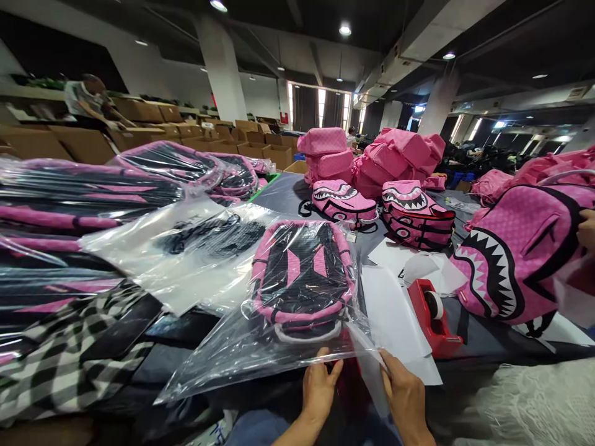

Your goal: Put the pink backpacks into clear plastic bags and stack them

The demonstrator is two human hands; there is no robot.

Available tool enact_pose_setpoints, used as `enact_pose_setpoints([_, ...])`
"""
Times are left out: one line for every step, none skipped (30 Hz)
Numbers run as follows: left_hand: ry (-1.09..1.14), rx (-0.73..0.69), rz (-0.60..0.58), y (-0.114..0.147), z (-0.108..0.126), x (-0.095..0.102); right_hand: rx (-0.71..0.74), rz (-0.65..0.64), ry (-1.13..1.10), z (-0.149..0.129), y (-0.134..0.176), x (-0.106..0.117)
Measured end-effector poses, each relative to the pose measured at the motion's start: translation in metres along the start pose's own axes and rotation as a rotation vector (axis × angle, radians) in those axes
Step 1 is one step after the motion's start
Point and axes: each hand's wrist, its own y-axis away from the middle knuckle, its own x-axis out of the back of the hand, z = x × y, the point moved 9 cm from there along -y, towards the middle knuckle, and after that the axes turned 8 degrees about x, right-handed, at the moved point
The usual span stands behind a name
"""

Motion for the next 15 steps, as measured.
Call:
enact_pose_setpoints([0.044,0.033,-0.035,0.002,0.004,-0.003,0.014,0.004,0.02,0.002,-0.004,0.003])
enact_pose_setpoints([0.08,0.046,-0.064,0.004,0.009,-0.005,0.034,0.011,0.037,0.002,-0.007,0.005])
enact_pose_setpoints([0.096,0.035,-0.086,0.007,0.017,-0.007,0.059,0.023,0.046,0.001,-0.009,0.007])
enact_pose_setpoints([0.087,0.008,-0.104,0.009,0.025,-0.009,0.089,0.035,0.041,-0.002,-0.01,0.008])
enact_pose_setpoints([0.064,-0.029,-0.125,0.011,0.034,-0.011,0.121,0.048,0.02,-0.007,-0.01,0.008])
enact_pose_setpoints([0.036,-0.064,-0.148,0.013,0.041,-0.014,0.15,0.056,-0.015,-0.013,-0.009,0.007])
enact_pose_setpoints([0.011,-0.091,-0.173,0.014,0.046,-0.017,0.171,0.058,-0.06,-0.02,-0.008,0.005])
enact_pose_setpoints([-0.011,-0.112,-0.2,0.015,0.049,-0.019,0.18,0.055,-0.112,-0.026,-0.005,0.002])
enact_pose_setpoints([-0.036,-0.137,-0.232,0.015,0.051,-0.022,0.177,0.051,-0.163,-0.031,-0.002,-0.001])
enact_pose_setpoints([-0.071,-0.173,-0.264,0.016,0.053,-0.024,0.164,0.047,-0.21,-0.035,0.001,-0.004])
enact_pose_setpoints([-0.121,-0.231,-0.308,0.018,0.055,-0.027,0.143,0.042,-0.25,-0.039,0.006,-0.008])
enact_pose_setpoints([-0.182,-0.314,-0.359,0.02,0.059,-0.03,0.121,0.03,-0.284,-0.041,0.01,-0.013])
enact_pose_setpoints([-0.25,-0.418,-0.393,0.023,0.064,-0.031,0.097,0.027,-0.307,-0.043,0.015,-0.018])
enact_pose_setpoints([-0.329,-0.531,-0.398,0.025,0.071,-0.03,0.071,0.034,-0.315,-0.044,0.02,-0.021])
enact_pose_setpoints([-0.418,-0.64,-0.368,0.025,0.079,-0.027,0.046,0.051,-0.309,-0.044,0.025,-0.024])
